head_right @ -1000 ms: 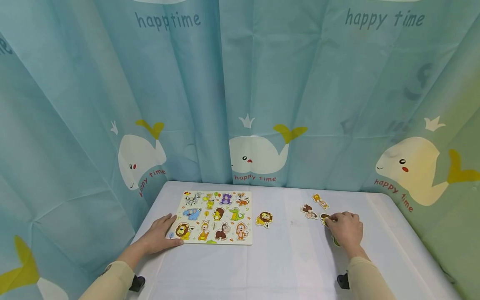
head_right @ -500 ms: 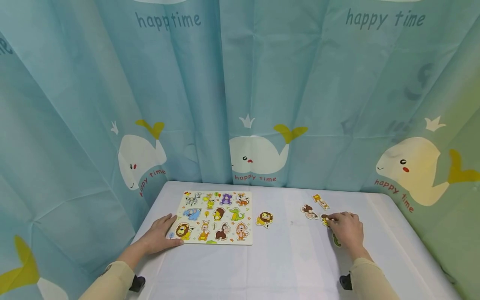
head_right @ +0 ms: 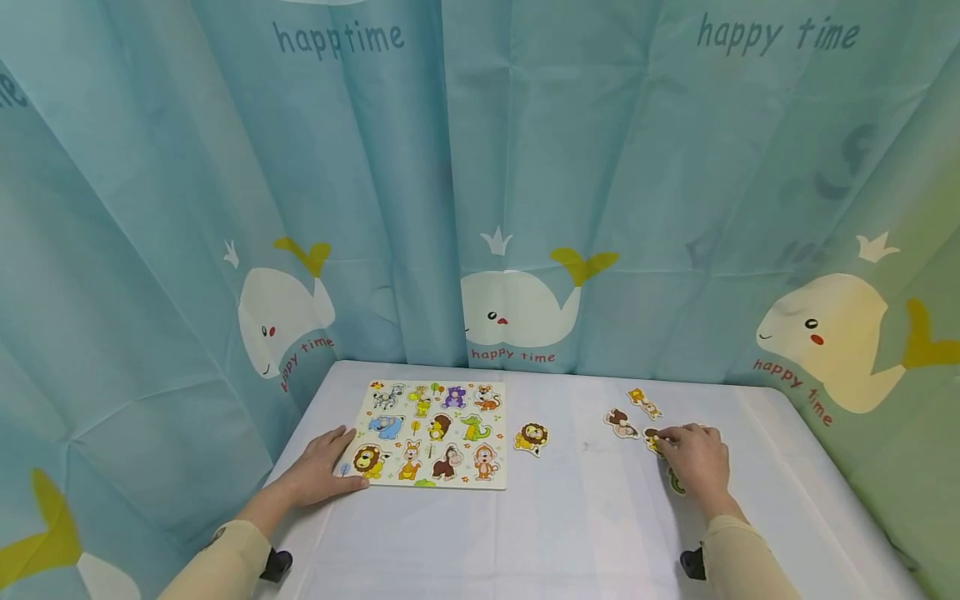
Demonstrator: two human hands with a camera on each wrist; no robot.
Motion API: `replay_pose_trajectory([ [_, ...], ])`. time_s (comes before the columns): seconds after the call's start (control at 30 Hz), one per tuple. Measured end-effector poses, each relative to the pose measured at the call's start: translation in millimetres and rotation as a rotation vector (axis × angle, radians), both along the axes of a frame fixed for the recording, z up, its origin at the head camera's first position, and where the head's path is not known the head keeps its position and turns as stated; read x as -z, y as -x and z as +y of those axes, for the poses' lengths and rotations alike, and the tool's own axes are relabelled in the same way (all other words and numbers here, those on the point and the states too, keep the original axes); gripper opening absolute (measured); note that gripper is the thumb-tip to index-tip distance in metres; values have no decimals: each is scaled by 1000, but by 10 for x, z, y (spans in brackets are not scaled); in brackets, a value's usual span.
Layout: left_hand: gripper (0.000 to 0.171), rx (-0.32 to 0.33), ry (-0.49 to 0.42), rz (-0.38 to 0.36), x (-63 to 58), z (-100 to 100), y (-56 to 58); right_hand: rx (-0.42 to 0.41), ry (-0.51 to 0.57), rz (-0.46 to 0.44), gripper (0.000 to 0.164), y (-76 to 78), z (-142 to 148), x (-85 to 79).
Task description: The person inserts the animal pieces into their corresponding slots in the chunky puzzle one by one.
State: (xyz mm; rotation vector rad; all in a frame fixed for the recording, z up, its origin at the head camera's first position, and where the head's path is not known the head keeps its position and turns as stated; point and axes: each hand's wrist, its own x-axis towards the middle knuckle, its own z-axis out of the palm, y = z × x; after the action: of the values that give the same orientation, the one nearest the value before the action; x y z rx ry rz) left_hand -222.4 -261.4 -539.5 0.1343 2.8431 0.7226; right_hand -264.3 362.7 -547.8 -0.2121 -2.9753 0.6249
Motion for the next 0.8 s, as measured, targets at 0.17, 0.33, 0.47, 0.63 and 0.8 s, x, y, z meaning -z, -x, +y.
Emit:
replay_pose_trajectory([
  [0.17, 108, -2, 1, -3, -9, 1, -5, 10, 9, -10, 22, 3, -13, -27],
  [0.33, 107, -9, -8, -9, -35, 12, -15, 16, 13, -16, 23, 2, -12, -44],
  [0.47, 107, -6, -9, -6, -52, 23, -17, 14, 16, -10, 23, -3, -6, -40],
  [0.63, 107, -3, -6, -5, -54, 27, -11, 3, 10, -9, 23, -5, 2, -37],
  [0.8, 107, -4, -3, -8, -54, 25, -15, -7, -1, -12, 23, -1, -6, -57],
])
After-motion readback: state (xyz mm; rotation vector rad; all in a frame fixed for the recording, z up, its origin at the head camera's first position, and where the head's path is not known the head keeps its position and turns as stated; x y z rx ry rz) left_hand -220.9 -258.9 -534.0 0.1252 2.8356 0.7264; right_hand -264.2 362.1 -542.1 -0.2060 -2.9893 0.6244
